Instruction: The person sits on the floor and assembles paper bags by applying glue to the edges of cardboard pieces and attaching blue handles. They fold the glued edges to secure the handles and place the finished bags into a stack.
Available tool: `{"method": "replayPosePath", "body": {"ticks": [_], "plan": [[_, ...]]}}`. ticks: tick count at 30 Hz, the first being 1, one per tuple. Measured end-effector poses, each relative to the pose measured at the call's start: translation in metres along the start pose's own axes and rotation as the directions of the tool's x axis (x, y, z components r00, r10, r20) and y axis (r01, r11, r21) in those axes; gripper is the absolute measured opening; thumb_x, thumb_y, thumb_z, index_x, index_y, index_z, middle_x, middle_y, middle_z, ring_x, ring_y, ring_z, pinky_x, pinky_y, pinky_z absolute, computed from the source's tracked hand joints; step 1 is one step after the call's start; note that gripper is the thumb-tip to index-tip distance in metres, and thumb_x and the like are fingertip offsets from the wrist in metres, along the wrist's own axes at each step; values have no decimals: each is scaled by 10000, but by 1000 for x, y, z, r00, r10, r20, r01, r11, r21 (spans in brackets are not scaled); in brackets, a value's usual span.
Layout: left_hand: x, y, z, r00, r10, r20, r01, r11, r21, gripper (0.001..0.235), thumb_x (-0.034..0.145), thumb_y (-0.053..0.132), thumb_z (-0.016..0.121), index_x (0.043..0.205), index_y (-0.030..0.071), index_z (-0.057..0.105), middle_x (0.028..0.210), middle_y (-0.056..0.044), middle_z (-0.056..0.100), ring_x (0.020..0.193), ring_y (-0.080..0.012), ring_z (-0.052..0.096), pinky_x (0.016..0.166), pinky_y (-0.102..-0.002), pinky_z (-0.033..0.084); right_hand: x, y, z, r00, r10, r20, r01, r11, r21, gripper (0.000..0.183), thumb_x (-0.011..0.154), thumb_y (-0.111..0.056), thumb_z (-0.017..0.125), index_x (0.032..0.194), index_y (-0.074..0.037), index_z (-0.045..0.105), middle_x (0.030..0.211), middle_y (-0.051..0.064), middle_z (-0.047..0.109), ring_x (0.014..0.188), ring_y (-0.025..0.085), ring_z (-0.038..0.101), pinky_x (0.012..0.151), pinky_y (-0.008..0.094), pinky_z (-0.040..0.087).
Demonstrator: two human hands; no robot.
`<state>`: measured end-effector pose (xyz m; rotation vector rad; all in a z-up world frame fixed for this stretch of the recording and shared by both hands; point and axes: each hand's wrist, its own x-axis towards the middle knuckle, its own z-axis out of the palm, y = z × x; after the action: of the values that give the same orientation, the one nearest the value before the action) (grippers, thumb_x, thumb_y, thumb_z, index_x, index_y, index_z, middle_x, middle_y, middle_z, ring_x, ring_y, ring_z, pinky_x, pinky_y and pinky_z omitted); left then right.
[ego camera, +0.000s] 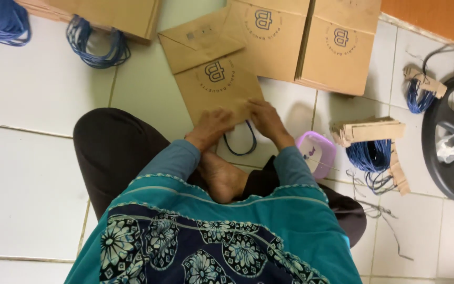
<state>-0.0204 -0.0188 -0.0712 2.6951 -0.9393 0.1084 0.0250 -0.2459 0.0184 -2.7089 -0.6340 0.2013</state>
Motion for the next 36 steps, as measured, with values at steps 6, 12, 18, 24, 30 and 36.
{"method": "replayPosePath", "body": {"ticks": [6, 12, 18, 24, 30, 36], "plan": [[-9, -7, -25, 979, -179, 96, 202, 915, -350, 181, 903, 235, 742, 1050, 338, 722, 1435, 114, 548, 1303, -249, 551, 1076, -716, 341, -12, -3, -56, 980, -197, -30, 195, 979, -63, 453, 833, 8, 701, 1250, -161, 751, 1321, 96, 694, 1269, 329, 616, 1084, 477, 486], [-20, -21, -135, 962, -265, 60, 173, 426, -888, 187, 833, 87, 779, 992, 185, 759, 1146, -71, 763, 1200, -318, 661, 1033, -507, 512, -5, -18, -49, 975, -219, -33, 217, 975, -35, 628, 802, -159, 669, 1411, -306, 624, 1492, -9, 569, 1411, 278, 476, 1183, 519, 271], [-11, -44, -134, 884, -457, 94, 328, 466, -822, 236, 958, 247, 701, 1179, 206, 626, 1103, -91, 745, 1132, -331, 680, 982, -507, 539, 34, -3, -17, 962, -238, -133, 237, 971, -23, 304, 889, -97, 722, 1160, -231, 748, 1129, 8, 761, 1092, 250, 694, 1072, 427, 456], [-20, -37, -152, 790, -566, 236, 609, 680, -409, 261, 908, 295, 736, 1166, 282, 701, 1082, 18, 759, 1094, -243, 711, 923, -434, 566, 68, -23, -52, 986, -19, 168, 42, 990, -134, 130, 942, -379, 693, 1001, -312, 788, 915, 55, 785, 919, 402, 723, 892, 542, 555], [-10, -53, -142, 770, -601, 214, 618, 619, -486, 132, 861, 169, 724, 973, 181, 793, 962, -85, 778, 1008, -350, 727, 863, -479, 574, 87, -20, -52, 954, 71, 290, -28, 988, -149, 165, 896, -402, 742, 939, -254, 802, 800, 78, 762, 866, 438, 716, 839, 542, 568], [-2, -66, -122, 758, -616, 212, 622, 585, -521, 130, 816, 185, 774, 941, 169, 805, 946, -103, 777, 1005, -363, 727, 853, -483, 577, 86, -19, -48, 946, 129, 299, -108, 990, -86, 188, 841, -378, 811, 820, -197, 764, 734, 89, 741, 853, 425, 713, 816, 523, 560]]}}
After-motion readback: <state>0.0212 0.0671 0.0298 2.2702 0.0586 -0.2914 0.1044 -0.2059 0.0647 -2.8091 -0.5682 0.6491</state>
